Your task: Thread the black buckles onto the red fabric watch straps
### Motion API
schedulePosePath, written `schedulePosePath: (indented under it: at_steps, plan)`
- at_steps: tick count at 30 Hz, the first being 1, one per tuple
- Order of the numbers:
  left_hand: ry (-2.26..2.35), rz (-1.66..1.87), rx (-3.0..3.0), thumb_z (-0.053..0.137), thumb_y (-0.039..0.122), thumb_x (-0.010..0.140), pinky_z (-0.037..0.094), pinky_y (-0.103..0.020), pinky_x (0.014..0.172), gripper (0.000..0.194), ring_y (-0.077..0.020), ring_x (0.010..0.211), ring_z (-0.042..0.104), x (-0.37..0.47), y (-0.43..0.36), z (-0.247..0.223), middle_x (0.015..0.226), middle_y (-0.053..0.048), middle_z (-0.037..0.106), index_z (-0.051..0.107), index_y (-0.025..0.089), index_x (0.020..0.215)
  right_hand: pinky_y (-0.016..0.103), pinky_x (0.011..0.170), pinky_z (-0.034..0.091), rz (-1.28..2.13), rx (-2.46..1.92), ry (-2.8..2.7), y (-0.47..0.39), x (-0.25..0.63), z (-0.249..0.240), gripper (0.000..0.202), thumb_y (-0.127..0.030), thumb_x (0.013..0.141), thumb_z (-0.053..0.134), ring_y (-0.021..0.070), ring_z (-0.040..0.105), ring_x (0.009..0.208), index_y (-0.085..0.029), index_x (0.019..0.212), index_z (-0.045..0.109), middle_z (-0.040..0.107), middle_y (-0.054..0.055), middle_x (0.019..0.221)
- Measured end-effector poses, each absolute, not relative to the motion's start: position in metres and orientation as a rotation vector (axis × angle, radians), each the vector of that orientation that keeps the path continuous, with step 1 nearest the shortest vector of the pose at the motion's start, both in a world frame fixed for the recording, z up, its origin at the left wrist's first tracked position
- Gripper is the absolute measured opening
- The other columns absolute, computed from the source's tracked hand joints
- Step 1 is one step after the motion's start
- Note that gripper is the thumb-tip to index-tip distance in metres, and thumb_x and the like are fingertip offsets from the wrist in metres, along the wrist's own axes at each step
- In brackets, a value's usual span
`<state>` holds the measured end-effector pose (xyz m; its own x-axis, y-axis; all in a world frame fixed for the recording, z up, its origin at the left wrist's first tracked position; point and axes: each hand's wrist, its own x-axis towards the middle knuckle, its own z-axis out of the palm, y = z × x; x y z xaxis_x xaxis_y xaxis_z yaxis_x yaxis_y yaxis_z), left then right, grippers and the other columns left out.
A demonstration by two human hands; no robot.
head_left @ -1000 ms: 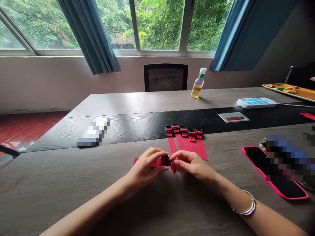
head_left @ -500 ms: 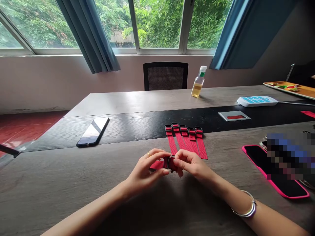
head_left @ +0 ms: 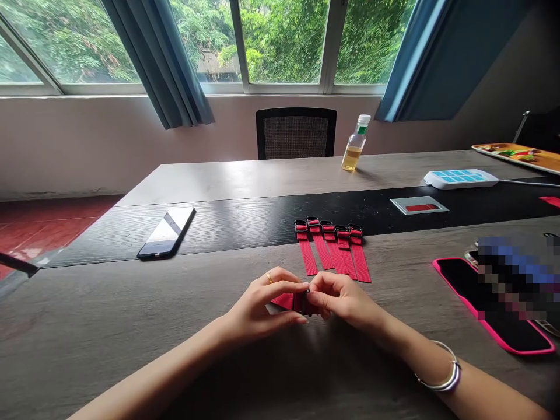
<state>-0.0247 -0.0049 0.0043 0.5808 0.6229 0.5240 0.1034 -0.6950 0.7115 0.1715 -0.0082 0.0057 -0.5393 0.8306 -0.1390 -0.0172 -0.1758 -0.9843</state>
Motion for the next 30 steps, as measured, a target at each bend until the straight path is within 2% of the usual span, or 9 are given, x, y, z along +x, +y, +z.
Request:
schedulePosePath:
  at_steps: [15,22,25,30]
  plan:
    - [0.673,1.011,2.129,0.062,0.044,0.079,0.05,-0.027,0.068,0.036,-0.0166,0.076,0.059,-0.023,-0.0065,0.0009,0.086,-0.008,0.06,0.06,0.016,0.101,0.022,0.049,0.034,1.78,-0.962,-1.41,-0.0161,0.1644,0.003,0.042,-0.056,0.073,0.063,0.0067,0.044,0.049,-0.016,0.072,0.051,0.048,-0.004,0.058]
    - [0.726,1.037,2.062,0.064,0.045,0.077,0.047,-0.028,0.072,0.038,-0.0158,0.076,0.057,-0.0244,-0.0043,0.0039,0.086,-0.006,0.06,0.059,0.016,0.101,0.023,0.055,0.039,1.786,-0.859,-1.415,-0.0134,0.1686,0.0009,0.033,-0.048,0.08,0.06,0.0076,0.049,0.055,-0.015,0.079,0.054,0.052,-0.003,0.064]
    - [0.808,0.988,1.948,0.064,0.05,0.075,0.046,-0.029,0.073,0.04,-0.0159,0.076,0.056,-0.025,-0.003,0.0052,0.087,-0.005,0.06,0.059,0.016,0.098,0.025,0.058,0.041,1.806,-0.846,-1.401,-0.0112,0.1701,0.0016,0.032,-0.047,0.079,0.062,0.0092,0.052,0.058,-0.016,0.083,0.055,0.056,-0.002,0.065]
    - [0.807,0.941,1.863,0.063,0.051,0.075,0.046,-0.03,0.073,0.041,-0.0172,0.078,0.056,-0.0232,-0.0041,0.0056,0.086,-0.005,0.059,0.06,0.016,0.096,0.024,0.056,0.043,1.819,-0.851,-1.309,-0.0112,0.1681,0.0024,0.033,-0.045,0.075,0.066,0.009,0.054,0.056,-0.017,0.078,0.05,0.058,-0.002,0.065]
